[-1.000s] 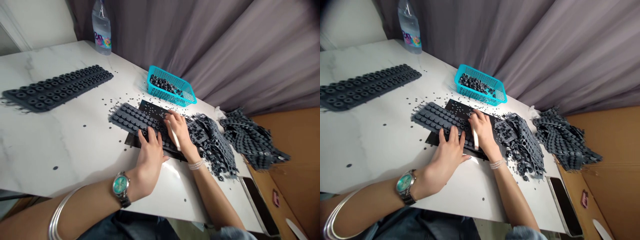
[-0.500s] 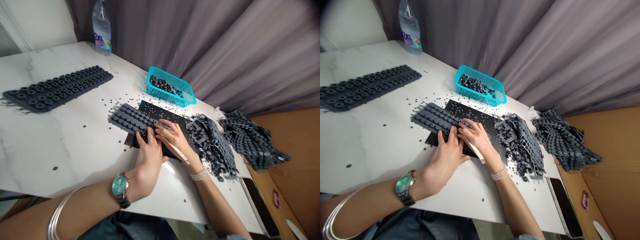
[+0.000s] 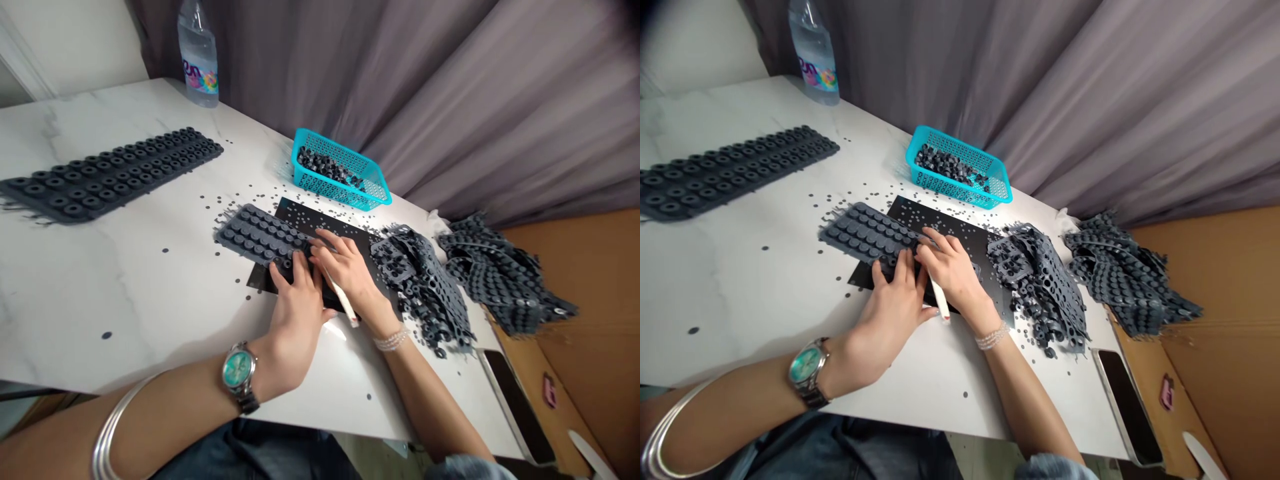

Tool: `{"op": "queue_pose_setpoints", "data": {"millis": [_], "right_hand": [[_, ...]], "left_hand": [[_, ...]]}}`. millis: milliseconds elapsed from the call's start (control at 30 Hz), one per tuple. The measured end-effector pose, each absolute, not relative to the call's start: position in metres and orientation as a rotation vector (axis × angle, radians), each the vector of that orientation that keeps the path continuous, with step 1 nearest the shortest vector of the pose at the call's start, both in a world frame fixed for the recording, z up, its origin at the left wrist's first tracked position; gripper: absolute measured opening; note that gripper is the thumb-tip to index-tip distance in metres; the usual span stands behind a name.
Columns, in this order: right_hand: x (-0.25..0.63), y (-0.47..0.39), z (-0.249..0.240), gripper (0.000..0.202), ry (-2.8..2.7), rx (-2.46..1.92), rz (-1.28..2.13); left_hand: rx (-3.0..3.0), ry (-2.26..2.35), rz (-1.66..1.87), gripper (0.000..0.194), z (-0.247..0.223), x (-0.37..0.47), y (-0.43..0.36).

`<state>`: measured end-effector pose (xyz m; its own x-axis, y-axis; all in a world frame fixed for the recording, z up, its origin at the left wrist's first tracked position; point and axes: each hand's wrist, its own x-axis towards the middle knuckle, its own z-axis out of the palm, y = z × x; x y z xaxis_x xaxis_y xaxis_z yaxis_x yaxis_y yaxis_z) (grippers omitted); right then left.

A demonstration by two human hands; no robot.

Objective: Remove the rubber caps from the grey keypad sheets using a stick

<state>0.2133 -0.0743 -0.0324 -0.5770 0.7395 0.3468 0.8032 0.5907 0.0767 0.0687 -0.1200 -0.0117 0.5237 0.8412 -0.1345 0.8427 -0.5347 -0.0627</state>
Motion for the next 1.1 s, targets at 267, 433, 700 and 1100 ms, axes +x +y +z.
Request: {"op": "queue_pose_setpoints", "data": {"millis": [267,433,700,1100], "right_hand": [[0.234,-0.066,-0.031,0.018,-2.111,-1.573,-0.378],[0.215,-0.067,-0.031,0.021,-2.376,-1.365,-0.214],[0.203,-0.064,-0.033,0.021,-2.501,-1.308,-0.18],[0.204,-0.054,-0.039,0.021,-2.491,-1.308,-0.238]], "left_hand": [[2.726,1.575,-0.178,0.075,-0.019,0.071,-0.12],[2.681,1.56,-0.134,0.074,-0.017,0.071,-0.12],[2.692,1.555,-0.082,0.067,-0.014,0.07,-0.122],[2.678,1.543,-0.155,0.071,-0.008,0.07,-0.12]]}}
